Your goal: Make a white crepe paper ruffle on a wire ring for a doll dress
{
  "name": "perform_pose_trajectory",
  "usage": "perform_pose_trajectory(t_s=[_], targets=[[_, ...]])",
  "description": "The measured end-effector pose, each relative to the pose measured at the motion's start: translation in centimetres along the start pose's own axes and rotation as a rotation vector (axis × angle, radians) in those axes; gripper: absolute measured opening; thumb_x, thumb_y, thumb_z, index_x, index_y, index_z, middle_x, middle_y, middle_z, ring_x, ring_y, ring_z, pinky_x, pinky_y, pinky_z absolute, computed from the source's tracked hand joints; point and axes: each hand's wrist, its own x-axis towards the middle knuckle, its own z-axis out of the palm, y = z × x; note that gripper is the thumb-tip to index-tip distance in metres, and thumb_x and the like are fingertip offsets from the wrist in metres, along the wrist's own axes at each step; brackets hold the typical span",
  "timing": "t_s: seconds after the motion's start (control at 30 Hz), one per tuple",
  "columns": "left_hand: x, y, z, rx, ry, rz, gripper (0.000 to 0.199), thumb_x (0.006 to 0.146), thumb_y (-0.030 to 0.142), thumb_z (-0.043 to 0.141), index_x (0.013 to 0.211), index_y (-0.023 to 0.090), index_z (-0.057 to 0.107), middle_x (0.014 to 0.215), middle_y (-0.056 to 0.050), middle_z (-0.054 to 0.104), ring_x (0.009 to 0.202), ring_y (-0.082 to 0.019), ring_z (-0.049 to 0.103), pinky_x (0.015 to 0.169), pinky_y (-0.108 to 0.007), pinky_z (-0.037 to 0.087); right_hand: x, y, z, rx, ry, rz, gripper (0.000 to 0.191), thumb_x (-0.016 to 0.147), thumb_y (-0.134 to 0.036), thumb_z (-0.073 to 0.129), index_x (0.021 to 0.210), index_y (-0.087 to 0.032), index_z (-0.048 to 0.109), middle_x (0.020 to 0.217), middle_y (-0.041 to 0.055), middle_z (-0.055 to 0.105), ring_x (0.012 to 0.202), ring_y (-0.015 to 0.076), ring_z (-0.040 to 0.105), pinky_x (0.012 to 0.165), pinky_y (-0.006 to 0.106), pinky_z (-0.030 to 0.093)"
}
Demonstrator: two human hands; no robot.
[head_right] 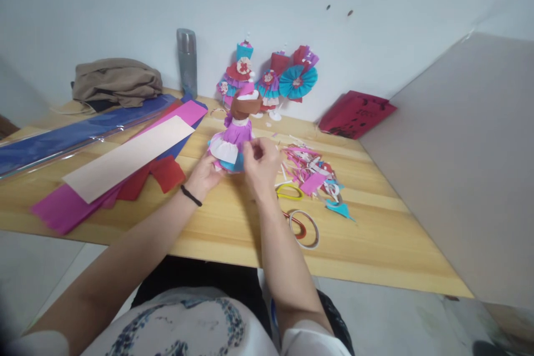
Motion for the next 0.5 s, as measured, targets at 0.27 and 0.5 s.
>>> perform_pose_trajectory(t_s=[0.27,0.5], targets=[[0.1,-0.3,-0.1,-0.003,0.003,-0.016,0.046,0.069,-0.005,0.056,0.106,0.022,0.066,0.074,0.004,0.069,0.061,-0.01,0.06,0.055,-0.021,0.042,-0.7,-1.2,0.7,-0.13,-0.088,0.009,0.015,0.077,-0.029,0.059,0.066,-0.02,0.059,0.06,-0.0007,0.057,0.056,0.0145,0.05,0.055,0.029,0.039],[0.9,-0.7,-0.7,-0.007,0.02,-0.034,0.037,0.072,-0.002,0.059,0.102,0.019,0.065,0.073,0.003,0.067,0.063,-0.009,0.059,0.062,-0.021,0.045,-1.0,-2.1,0.7,-0.09,-0.175,-0.197,0.014,0.081,-0.025,0.057,0.067,-0.02,0.058,0.064,0.0,0.059,0.057,0.0135,0.051,0.058,0.028,0.041]])
